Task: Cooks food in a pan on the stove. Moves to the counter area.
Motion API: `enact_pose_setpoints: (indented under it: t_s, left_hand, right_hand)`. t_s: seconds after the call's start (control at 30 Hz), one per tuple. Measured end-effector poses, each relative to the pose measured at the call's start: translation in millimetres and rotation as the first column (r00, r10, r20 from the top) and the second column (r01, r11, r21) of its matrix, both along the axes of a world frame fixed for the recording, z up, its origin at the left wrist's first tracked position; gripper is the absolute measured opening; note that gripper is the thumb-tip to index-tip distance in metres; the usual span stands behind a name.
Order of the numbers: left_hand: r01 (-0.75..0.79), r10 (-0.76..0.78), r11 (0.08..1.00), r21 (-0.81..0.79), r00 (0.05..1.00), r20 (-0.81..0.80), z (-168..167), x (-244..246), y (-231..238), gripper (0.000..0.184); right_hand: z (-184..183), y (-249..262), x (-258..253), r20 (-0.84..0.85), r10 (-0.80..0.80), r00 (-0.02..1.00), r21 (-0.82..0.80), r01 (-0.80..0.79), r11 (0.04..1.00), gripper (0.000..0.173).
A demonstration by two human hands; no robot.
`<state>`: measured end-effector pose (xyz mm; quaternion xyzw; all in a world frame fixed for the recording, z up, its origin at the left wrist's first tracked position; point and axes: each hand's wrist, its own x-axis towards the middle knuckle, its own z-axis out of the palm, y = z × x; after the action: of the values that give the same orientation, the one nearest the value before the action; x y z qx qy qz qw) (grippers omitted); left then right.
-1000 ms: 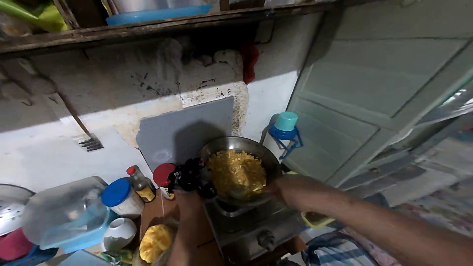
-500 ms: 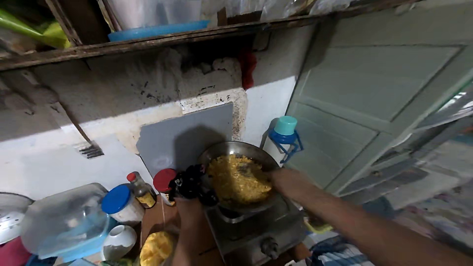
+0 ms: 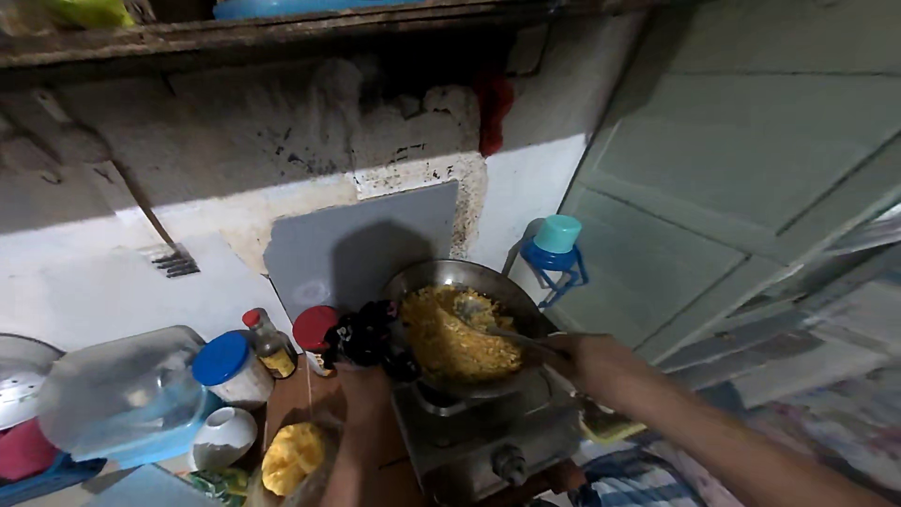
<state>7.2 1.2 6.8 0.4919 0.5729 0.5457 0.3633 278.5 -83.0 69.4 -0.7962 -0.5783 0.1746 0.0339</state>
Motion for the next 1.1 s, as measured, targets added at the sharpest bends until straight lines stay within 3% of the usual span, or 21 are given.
enact_pose_setpoints:
  t_s: [0.1, 0.2, 0.27, 0.37, 0.5, 0.67, 0.77, 0.9, 1.0, 1.1]
  left_hand:
    - [0.021, -0.022, 0.999, -0.034, 0.999, -0.023, -2.4, -1.4, -0.4, 0.041]
    - [0.036, -0.046, 0.994, -0.107, 0.995, -0.086, 4.0, -3.6, -1.3, 0.041]
    - [0.038, -0.049, 0.994, -0.107, 0.994, -0.101, 4.6, -3.1, -1.7, 0.041]
    - [0.032, -0.038, 0.996, -0.085, 0.997, -0.068, 3.0, -2.2, -0.3, 0.039]
    - [0.036, -0.047, 0.995, -0.094, 0.991, -0.124, 6.7, -3.3, -1.6, 0.039]
    - [0.032, -0.039, 0.998, -0.047, 0.987, -0.158, 3.1, -4.1, 0.8, 0.034]
    - [0.043, -0.054, 0.997, -0.066, 0.983, -0.176, 4.8, -3.8, 0.9, 0.034]
    - [0.050, -0.056, 0.997, -0.051, 0.990, -0.132, 0.9, -5.3, 2.7, 0.035]
    - [0.054, -0.069, 0.994, -0.092, 0.983, -0.172, 1.1, -5.1, 3.1, 0.037]
    - [0.049, -0.068, 0.993, -0.109, 0.981, -0.179, 0.6, -6.1, 5.7, 0.037]
  right_hand:
    - [-13.9, -19.1, 17.3, -0.140, -0.090, 0.986, 0.179, 0.115, 0.977, 0.025]
    - [-32.6, -25.4, 21.4, -0.243, -0.097, 0.965, 0.253, 0.159, 0.954, 0.030]
    - [-44.4, -30.3, 18.3, -0.233, -0.079, 0.969, 0.364, 0.162, 0.917, 0.029]
    - [-71.8, -36.6, 12.7, -0.083, -0.063, 0.995, 0.538, 0.098, 0.837, 0.035]
    - [-91.8, -39.6, 7.1, 0.062, -0.123, 0.990, 0.312, 0.098, 0.945, 0.041]
    - [-88.2, -42.9, 12.3, 0.005, -0.147, 0.989, 0.421, 0.132, 0.898, 0.033]
    - [-87.0, -43.0, 12.1, 0.031, -0.126, 0.992, 0.237, 0.115, 0.965, 0.036]
    - [-82.3, -40.0, 12.8, -0.029, -0.138, 0.990, 0.412, 0.138, 0.901, 0.035]
    - [-83.6, -39.2, 11.0, -0.001, -0.116, 0.993, 0.224, 0.113, 0.968, 0.038]
    - [-83.5, -38.7, 12.2, -0.024, -0.129, 0.991, 0.344, 0.129, 0.930, 0.035]
